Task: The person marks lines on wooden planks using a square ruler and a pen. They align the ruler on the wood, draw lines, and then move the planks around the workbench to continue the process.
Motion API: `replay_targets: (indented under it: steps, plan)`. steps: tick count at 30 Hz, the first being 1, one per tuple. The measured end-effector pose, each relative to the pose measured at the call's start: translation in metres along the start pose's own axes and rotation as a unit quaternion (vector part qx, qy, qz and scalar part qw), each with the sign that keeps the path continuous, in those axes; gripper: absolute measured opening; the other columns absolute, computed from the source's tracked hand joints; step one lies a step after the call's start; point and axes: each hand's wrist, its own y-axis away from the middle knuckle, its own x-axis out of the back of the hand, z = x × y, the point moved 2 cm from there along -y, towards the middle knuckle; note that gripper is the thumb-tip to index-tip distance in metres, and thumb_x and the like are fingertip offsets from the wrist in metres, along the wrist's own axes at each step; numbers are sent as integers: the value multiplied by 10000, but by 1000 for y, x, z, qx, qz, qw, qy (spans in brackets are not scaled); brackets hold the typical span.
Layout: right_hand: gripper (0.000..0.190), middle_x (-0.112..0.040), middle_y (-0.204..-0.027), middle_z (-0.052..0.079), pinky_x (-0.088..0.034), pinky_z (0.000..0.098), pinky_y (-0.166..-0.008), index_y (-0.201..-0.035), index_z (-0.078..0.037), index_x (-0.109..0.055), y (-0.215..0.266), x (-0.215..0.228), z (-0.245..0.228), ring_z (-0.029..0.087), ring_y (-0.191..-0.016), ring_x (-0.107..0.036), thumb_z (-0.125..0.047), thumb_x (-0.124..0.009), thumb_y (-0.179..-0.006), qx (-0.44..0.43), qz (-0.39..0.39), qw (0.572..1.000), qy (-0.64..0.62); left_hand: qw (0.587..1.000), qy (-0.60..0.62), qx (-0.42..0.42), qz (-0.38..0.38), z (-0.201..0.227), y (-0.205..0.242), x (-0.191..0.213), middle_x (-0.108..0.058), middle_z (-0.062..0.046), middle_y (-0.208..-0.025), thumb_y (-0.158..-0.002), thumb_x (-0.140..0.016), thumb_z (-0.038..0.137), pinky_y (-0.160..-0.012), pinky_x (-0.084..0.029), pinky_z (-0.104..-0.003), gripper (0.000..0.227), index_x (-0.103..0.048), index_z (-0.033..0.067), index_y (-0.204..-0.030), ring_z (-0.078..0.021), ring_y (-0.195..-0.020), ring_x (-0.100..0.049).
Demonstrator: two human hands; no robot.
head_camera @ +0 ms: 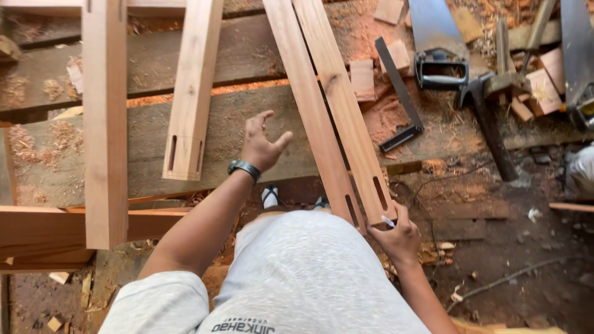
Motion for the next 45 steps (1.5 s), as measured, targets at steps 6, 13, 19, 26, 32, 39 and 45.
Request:
replay_targets:
  steps: [6, 13, 19, 26, 32, 39, 45]
  plan:
    - [863, -762, -973, 248, -593, 573, -840, -1296, -185, -685, 12, -1, -14, 446, -991, -736, -535, -943, -552, 1, 71, 993, -98, 995, 70, -54, 44, -32, -23, -10, -541, -187, -1258, -796, -915, 370, -976, -534, -484, 726, -585, 171, -1412, -400, -1116, -648]
    - [943, -751, -1054, 309, -579, 590, -910, -1398, -163, -651, 21, 15, -39, 488, -1070, -706, -488, -921, -555, -39, 26, 990, -130, 989, 149, 8, 15, -25, -70, -10, -551, -249, -1341, -832, -902, 412, -975, -580, -502, 781, -542, 154, -1475, -440, -1176, -667]
    - [915, -763, -995, 135, -645, 386, -676, -1333, -77, -620, 27, 19, -67, 270, -805, -755, -615, -820, -621, -102, -47, 986, -124, 985, 160, 57, -22, 4, -112, -24, -521, -200, -1507, -809, -768, 533, -1001, -556, -443, 944, -411, 99, -1567, -317, -1272, -620]
    - [464, -605, -727, 59, -405, 324, -598, -1053, -84, -734, 39, 2, -81, 202, -629, -515, -432, -856, -771, -197, -66, 950, -235, 992, 94, 61, -65, 45, -108, -36, -158, -180, -1731, -939, -555, 580, -1279, -195, -474, 1003, -84, 54, -1652, -333, -1593, -172]
    - [748, -738, -1045, 208, -551, 392, -791, -1446, -35, -612, 36, -25, -65, 274, -942, -703, -322, -811, -784, -246, -30, 911, -329, 997, 72, -8, -18, 48, -118, -68, -265, -254, -1681, -901, -556, 611, -1215, -338, -534, 1075, -47, 24, -1644, -402, -1519, -315]
    - [840, -737, -981, 211, -498, 386, -681, -1525, -31, -551, 10, -58, -8, 251, -843, -661, -363, -827, -805, -278, -5, 930, -241, 995, 37, -22, -92, 71, -141, -89, -37, -200, -1746, -926, -538, 641, -1252, -263, -553, 1096, 55, 57, -1638, -442, -1579, -156]
    - [661, -725, -1078, 165, -521, 325, -850, -1381, -65, -667, -20, -111, 108, 213, -969, -664, -20, -867, -753, -161, 23, 934, -317, 997, 46, -59, -8, 47, -164, -118, -156, -259, -1711, -804, -590, 724, -1253, -231, -498, 1249, -53, -38, -1635, -510, -1502, -256]
